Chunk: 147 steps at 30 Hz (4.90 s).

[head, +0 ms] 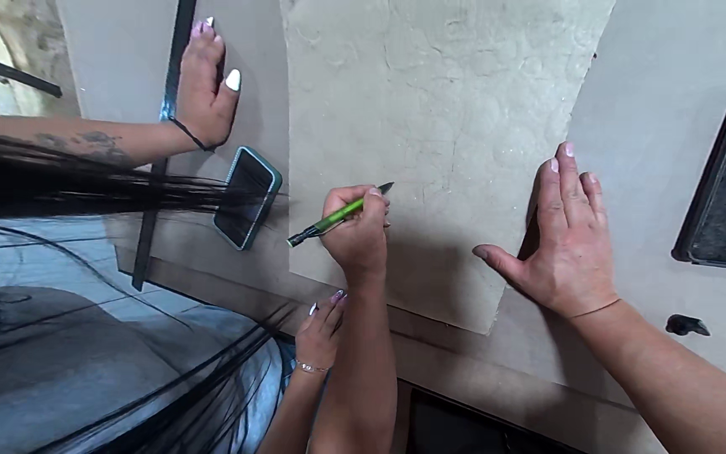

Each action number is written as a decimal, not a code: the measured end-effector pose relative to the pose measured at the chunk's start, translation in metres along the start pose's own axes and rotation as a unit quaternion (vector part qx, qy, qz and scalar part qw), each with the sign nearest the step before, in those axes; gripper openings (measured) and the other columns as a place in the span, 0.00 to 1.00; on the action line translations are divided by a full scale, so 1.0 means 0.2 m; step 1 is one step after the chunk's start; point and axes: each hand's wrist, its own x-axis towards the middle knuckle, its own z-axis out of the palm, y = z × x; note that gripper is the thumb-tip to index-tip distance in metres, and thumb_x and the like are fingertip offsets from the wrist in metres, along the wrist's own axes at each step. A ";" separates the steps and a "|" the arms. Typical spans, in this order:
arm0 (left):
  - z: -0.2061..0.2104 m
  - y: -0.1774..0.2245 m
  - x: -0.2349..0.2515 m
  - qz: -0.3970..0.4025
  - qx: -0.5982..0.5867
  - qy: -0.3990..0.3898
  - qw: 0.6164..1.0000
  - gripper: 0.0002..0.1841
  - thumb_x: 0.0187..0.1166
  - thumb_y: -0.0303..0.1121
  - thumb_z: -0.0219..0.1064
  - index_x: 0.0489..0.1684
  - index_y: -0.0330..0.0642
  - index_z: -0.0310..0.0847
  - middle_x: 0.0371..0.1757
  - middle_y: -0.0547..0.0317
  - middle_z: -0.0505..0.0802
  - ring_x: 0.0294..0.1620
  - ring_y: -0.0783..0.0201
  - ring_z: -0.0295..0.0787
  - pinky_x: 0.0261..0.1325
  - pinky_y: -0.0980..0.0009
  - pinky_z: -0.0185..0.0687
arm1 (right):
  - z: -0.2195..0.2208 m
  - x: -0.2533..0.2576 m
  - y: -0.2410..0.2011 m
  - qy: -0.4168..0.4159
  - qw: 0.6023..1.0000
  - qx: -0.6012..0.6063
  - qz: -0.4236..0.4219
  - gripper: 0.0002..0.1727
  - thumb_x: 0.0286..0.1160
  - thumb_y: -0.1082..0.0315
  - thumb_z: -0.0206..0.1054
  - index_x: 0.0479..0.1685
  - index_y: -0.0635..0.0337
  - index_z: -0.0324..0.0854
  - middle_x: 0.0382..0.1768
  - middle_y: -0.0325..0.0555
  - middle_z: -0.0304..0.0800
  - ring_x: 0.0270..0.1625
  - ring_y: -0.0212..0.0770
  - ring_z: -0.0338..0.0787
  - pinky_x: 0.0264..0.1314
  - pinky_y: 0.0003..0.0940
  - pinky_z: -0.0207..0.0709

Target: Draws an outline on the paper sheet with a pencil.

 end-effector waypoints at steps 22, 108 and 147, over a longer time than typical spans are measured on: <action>-0.02 -0.01 0.01 0.002 0.017 0.000 1.000 0.02 0.76 0.23 0.69 0.39 0.33 0.83 0.28 0.54 0.94 0.23 0.64 0.91 0.24 0.71 0.87 | 0.01 -0.01 0.00 0.000 1.000 0.002 0.000 0.72 0.58 0.15 0.59 0.93 0.69 0.49 0.93 0.64 0.50 0.93 0.56 0.58 0.96 0.55 0.43; -0.04 0.03 -0.32 -0.002 -0.018 -0.032 0.999 0.04 0.76 0.21 0.69 0.43 0.32 0.83 0.33 0.54 0.95 0.29 0.65 0.93 0.29 0.71 0.90 | -0.01 0.01 0.00 -0.010 1.000 0.010 -0.002 0.73 0.58 0.15 0.59 0.93 0.71 0.48 0.92 0.67 0.50 0.93 0.59 0.58 0.96 0.57 0.41; -0.33 -0.07 -0.29 -0.014 0.010 0.052 0.999 0.00 0.81 0.22 0.64 0.41 0.34 0.78 0.30 0.51 0.94 0.27 0.60 0.93 0.29 0.68 0.90 | -0.01 0.01 0.00 -0.023 1.000 0.004 0.008 0.74 0.57 0.13 0.55 0.93 0.70 0.47 0.92 0.66 0.51 0.93 0.58 0.57 0.96 0.58 0.39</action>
